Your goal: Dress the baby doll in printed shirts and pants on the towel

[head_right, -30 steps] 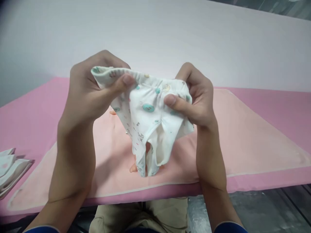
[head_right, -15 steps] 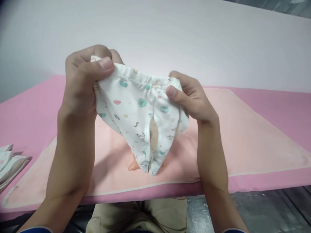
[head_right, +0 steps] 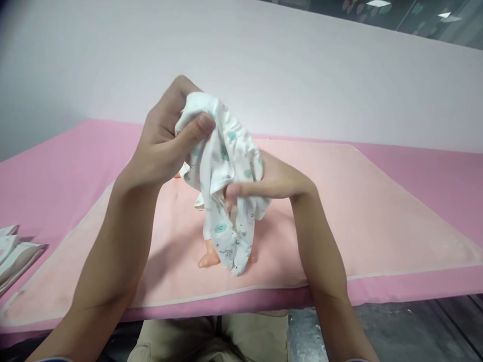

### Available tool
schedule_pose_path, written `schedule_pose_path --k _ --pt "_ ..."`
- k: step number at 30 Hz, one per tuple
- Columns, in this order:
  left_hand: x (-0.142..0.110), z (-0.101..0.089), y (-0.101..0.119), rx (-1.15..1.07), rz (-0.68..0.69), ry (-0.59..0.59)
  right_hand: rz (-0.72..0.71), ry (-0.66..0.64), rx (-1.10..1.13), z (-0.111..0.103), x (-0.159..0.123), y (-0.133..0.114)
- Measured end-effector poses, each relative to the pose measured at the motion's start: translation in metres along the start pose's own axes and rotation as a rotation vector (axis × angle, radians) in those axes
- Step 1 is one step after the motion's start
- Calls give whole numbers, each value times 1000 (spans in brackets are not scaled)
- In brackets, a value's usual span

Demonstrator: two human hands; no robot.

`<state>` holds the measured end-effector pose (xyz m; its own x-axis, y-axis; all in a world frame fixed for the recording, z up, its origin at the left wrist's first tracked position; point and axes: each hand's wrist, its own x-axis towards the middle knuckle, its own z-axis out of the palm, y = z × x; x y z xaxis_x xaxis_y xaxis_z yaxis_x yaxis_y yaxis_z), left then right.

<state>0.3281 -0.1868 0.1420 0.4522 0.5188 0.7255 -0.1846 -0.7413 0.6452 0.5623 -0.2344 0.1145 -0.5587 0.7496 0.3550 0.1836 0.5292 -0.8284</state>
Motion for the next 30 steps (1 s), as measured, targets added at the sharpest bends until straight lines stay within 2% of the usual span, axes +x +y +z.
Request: schedule_pose_path --k 1,2,3,6,8,9,10,12,13,14,15,16,18,20,21,22,24,25,26,27,30 --pt "1 1 1 10 -16 26 22 -106 8 2 1 2" --pt "1 -1 1 20 -48 39 39 -147 9 3 1 4" --pt "1 -3 2 15 -86 25 52 -118 7 4 1 4" --pt "1 -16 3 -61 -198 -204 49 159 1 7 -3 2" --pt "1 -22 1 -90 -207 -309 67 243 14 9 -3 1" --pt "1 -23 -1 -84 -193 -289 92 195 21 10 -2 1" --pt "1 -22 -3 -66 -176 -229 118 90 27 11 -1 1" --pt "2 -20 -7 -15 -167 -115 149 -212 27 14 3 0" --pt "2 -18 -9 15 -186 -99 151 -344 20 16 4 -1" --pt "2 -18 -11 43 -218 -110 145 -417 14 18 5 -2" --pt "2 -19 -13 60 -257 -150 134 -413 13 19 5 -4" --pt "1 -20 -15 56 -298 -224 120 -337 18 20 5 -7" --pt "1 -25 -19 13 -345 -410 93 -86 46 19 3 -11" --pt "0 -28 -21 -24 -323 -502 86 99 77 16 0 -13" --pt "0 -29 -22 -28 -298 -478 103 111 81 14 -1 -13" --pt "0 -29 -22 -23 -273 -416 130 61 77 12 -3 -13" --pt "0 -27 -22 -4 -251 -302 187 -131 63 9 -5 -11" --pt "0 -25 -22 6 -253 -291 201 -205 60 8 -6 -9" --pt "0 -24 -23 17 -260 -310 200 -221 66 7 -7 -7" --pt "0 -22 -24 23 -266 -343 182 -164 82 7 -8 -5" --pt "0 -19 -30 -7 -260 -383 102 213 144 4 -9 2"
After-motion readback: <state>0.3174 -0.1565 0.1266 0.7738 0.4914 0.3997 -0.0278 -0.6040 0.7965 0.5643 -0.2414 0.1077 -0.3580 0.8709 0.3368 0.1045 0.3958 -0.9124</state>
